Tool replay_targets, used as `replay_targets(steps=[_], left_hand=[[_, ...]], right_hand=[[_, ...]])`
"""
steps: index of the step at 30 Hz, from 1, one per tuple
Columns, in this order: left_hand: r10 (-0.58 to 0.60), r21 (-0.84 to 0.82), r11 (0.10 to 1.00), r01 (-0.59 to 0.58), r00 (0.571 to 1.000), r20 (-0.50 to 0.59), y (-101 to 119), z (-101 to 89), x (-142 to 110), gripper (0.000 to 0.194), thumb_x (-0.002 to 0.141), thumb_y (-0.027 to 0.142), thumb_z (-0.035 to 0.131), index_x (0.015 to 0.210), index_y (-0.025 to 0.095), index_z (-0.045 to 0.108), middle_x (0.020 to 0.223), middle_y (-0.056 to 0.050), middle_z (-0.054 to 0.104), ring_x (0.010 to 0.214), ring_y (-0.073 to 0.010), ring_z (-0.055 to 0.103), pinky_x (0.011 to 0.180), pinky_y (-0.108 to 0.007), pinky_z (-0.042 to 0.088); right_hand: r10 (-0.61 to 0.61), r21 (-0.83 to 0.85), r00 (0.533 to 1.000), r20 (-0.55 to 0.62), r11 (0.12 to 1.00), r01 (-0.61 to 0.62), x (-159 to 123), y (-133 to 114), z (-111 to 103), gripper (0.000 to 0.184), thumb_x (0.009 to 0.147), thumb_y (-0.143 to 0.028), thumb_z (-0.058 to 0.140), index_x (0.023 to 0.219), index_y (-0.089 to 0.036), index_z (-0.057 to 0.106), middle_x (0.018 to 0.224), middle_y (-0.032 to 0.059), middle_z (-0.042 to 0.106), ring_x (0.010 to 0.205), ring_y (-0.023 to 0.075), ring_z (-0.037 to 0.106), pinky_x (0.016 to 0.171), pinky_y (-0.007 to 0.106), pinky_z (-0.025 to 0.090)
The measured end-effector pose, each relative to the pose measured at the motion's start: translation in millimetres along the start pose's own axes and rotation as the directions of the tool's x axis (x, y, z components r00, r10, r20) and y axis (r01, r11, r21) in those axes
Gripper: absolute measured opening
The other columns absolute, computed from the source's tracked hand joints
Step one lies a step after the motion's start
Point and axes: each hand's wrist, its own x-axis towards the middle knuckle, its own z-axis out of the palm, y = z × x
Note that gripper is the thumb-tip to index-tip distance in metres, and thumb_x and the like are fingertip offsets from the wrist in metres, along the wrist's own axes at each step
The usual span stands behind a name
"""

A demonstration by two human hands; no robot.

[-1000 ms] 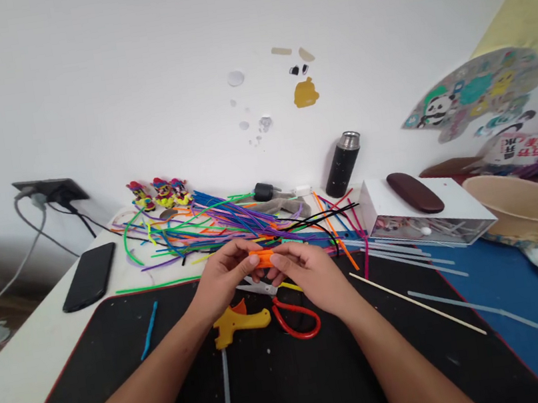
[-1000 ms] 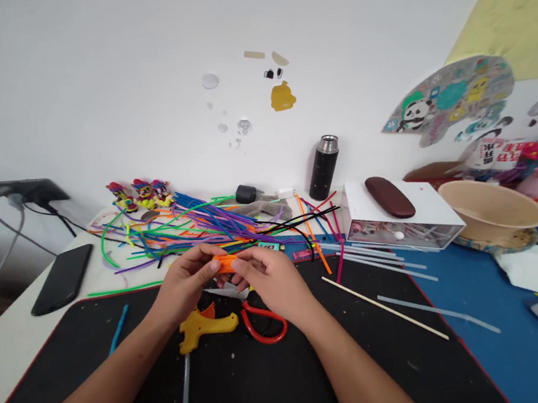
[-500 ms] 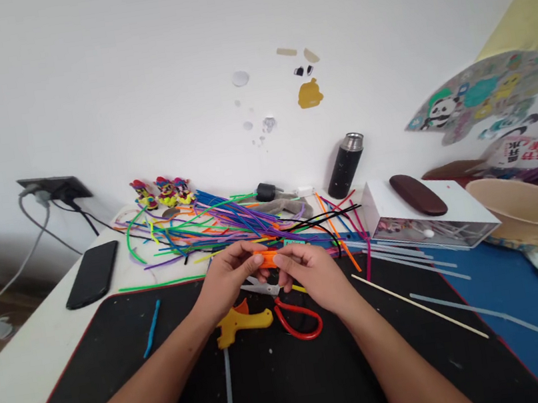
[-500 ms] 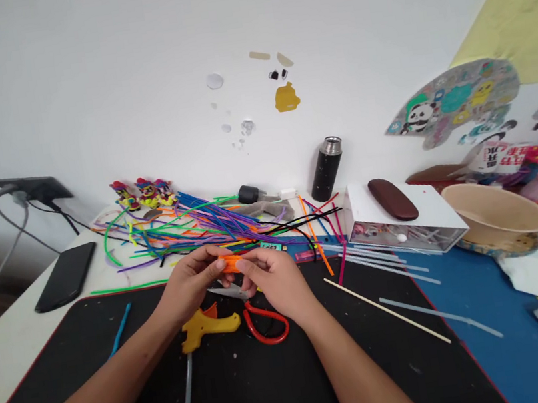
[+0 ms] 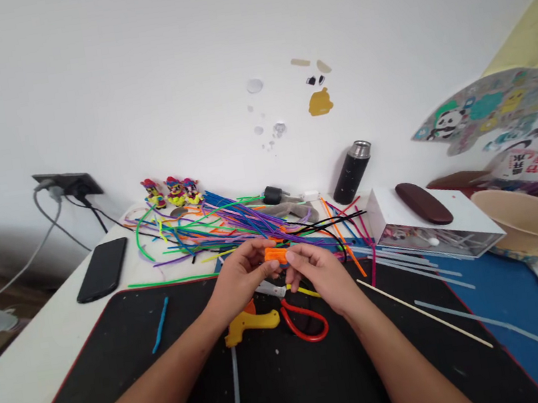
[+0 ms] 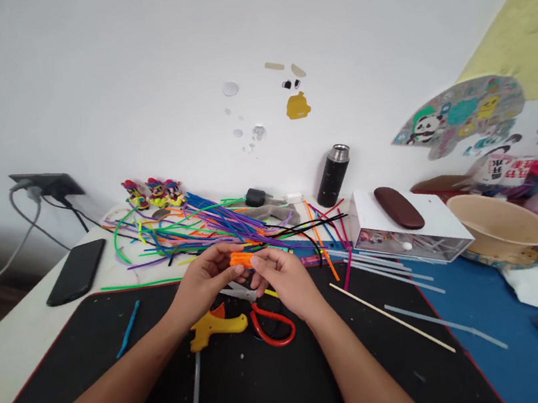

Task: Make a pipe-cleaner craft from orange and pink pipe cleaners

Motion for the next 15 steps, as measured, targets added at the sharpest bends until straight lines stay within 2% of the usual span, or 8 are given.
replay_targets(steps=[4, 8, 15], left_hand=[[-0.016, 0.043, 0.999, 0.016, 1.0, 0.006, -1.8, -0.7, -0.6, 0.036, 0.079, 0.037, 0.09, 0.105, 0.017, 0.074, 0.083, -0.004, 0.076, 0.073, -0.0176, 0.071, 0.069, -0.03, 0.061], [-0.069, 0.057, 0.996, 0.069, 0.998, 0.003, -2.6, 0.3, -0.8, 0.039, 0.078, 0.04, 0.089, 0.104, 0.015, 0.074, 0.076, -0.003, 0.076, 0.069, -0.0182, 0.072, 0.068, -0.031, 0.062], [-0.082, 0.05, 0.995, 0.083, 0.997, -0.01, -2.1, 0.9, -0.5, 0.034, 0.078, 0.039, 0.088, 0.099, 0.015, 0.075, 0.072, -0.002, 0.076, 0.064, -0.0165, 0.071, 0.065, -0.029, 0.061]], right_hand=[[-0.014, 0.025, 1.0, -0.026, 1.0, 0.014, 1.3, 1.4, 0.0, 0.052, 0.083, -0.065, 0.081, 0.099, -0.017, 0.071, 0.071, -0.0001, 0.073, 0.055, 0.0139, 0.066, 0.059, 0.028, 0.055], [-0.024, 0.038, 0.999, -0.048, 0.999, 0.025, 2.4, 3.2, 0.7, 0.051, 0.081, -0.064, 0.083, 0.095, -0.016, 0.072, 0.067, 0.0003, 0.073, 0.055, 0.0135, 0.065, 0.058, 0.027, 0.054], [0.003, 0.065, 0.999, -0.049, 0.998, 0.0, 2.6, 7.3, 1.0, 0.049, 0.08, -0.064, 0.084, 0.089, -0.017, 0.07, 0.061, -0.0013, 0.069, 0.051, 0.0133, 0.062, 0.054, 0.026, 0.051]])
